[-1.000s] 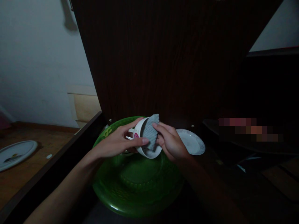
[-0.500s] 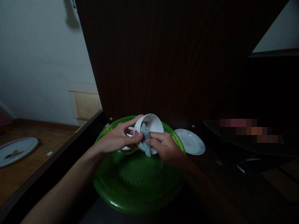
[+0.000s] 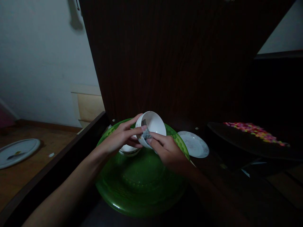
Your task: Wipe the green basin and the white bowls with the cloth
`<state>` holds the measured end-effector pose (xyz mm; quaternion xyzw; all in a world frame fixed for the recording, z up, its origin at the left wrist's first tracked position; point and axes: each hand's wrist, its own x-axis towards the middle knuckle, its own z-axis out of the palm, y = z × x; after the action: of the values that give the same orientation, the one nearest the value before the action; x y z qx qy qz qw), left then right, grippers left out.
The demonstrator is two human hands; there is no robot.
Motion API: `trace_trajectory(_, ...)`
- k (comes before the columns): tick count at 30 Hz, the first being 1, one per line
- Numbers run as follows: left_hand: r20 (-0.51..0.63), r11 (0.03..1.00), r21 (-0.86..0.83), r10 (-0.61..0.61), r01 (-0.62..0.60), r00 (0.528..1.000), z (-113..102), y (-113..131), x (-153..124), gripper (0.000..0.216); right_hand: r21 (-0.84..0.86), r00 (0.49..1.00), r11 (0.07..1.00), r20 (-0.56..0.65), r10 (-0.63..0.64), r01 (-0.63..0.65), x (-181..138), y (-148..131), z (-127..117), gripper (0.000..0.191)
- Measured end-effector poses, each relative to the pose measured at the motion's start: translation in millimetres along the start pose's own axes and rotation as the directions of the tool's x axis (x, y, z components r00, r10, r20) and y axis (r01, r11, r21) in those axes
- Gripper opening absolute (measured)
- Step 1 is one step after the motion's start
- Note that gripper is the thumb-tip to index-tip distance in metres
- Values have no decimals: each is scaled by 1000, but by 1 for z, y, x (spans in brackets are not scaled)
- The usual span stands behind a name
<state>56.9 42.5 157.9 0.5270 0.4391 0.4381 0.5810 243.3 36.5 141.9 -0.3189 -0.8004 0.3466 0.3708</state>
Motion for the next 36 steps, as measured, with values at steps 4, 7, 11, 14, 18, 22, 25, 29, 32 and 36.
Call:
trace_trajectory(4,15,999,10,32,-32,999,2,1,-1,81,-118,999,993,38,24,-19,-4,1,5,20)
trace_trajectory(7,10,997,60,58,-58,998,4,2,-2,79,-226,995,973,99,-26,48,-5,7,5,18)
trace_trajectory(11,-22,993,113,35,-32,999,3,4,-2,77,-303,965,923,180,-191,239,-4,18,2,19)
trace_trajectory(14,-43,986,166,37,-30,998,-2,7,-2,76,-347,930,871,247,-272,347,-4,22,-3,18)
trace_trajectory(18,-35,964,261,49,-39,998,-11,16,-3,75,-296,851,841,426,-308,453,-4,22,-12,23)
trace_trajectory(22,-55,950,311,53,-33,997,-15,19,-3,75,-452,856,743,405,-322,494,-6,28,-8,33)
trace_trajectory(25,-41,950,307,81,-65,996,-16,16,-2,68,-556,855,650,314,-411,517,-7,35,2,41)
trace_trajectory(29,-39,953,270,150,-134,988,-19,13,-3,51,-617,775,512,278,-568,597,-6,33,10,48)
trace_trajectory(32,-21,941,305,161,-147,987,-16,12,-5,45,-618,770,530,207,-603,581,-5,28,13,40)
trace_trajectory(36,61,937,306,154,-166,986,-4,10,-9,42,-586,781,619,40,-623,523,-4,26,19,22)
